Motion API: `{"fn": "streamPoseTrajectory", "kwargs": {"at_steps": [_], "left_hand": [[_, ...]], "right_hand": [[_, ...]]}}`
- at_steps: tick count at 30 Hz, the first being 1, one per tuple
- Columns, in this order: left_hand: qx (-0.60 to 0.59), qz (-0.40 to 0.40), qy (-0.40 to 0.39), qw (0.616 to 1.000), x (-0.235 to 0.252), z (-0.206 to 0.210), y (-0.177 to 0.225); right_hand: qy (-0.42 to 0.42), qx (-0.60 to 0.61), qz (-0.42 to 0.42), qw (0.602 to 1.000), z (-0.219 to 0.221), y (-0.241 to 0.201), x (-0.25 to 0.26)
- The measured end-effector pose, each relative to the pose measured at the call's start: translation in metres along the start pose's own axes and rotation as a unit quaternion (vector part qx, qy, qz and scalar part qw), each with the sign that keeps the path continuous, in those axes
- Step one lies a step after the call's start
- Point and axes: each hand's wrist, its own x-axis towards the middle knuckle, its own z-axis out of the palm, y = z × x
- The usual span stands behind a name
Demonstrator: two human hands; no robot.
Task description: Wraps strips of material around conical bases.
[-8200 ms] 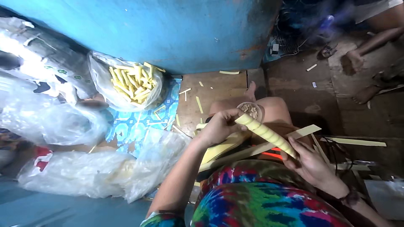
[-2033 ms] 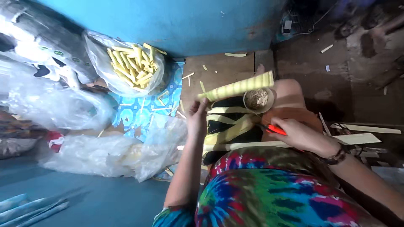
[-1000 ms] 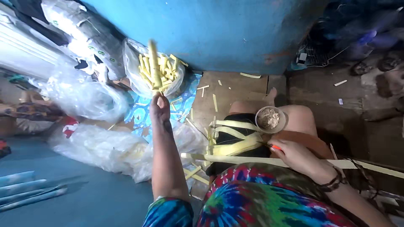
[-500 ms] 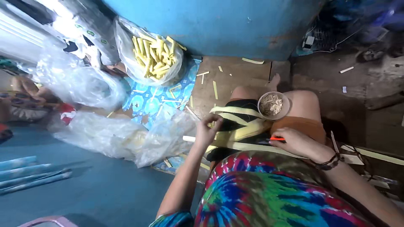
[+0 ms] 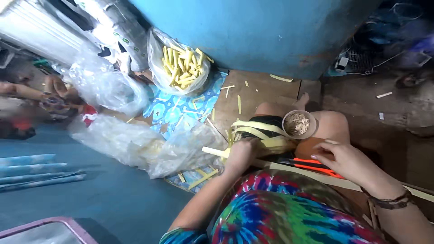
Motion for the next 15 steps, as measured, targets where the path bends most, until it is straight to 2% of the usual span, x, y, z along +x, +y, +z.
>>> {"fn": "streamPoseTrajectory", "kwargs": {"at_steps": [2,5,8,10,12,15], "left_hand": [[-0.024,0.02,0.019,0.999,-0.003,-0.006,0.005],[-0.14,0.058,0.008,0.988,-0.003,-0.022,0.016],[-0.241,0.123,0.0,0.963,-0.001,-0.034,0.031],[-0.269,0.155,0.029,0.95,-0.002,-0.045,0.039],[-0.275,0.154,0.062,0.947,-0.008,-0.065,0.04],[-0.235,0.115,0.164,0.951,-0.012,-0.098,0.011]], "right_hand": [[0.083,0.008,-0.038,0.996,-0.003,-0.009,-0.003],[0.185,0.023,-0.137,0.973,-0.011,-0.036,0.002],[0.152,0.069,-0.246,0.955,-0.008,-0.07,0.012],[0.124,0.076,-0.27,0.952,0.001,-0.083,0.019],[0.144,0.085,-0.268,0.949,0.0,-0.085,0.023],[0.22,0.042,-0.253,0.941,-0.036,-0.068,0.018]]}}
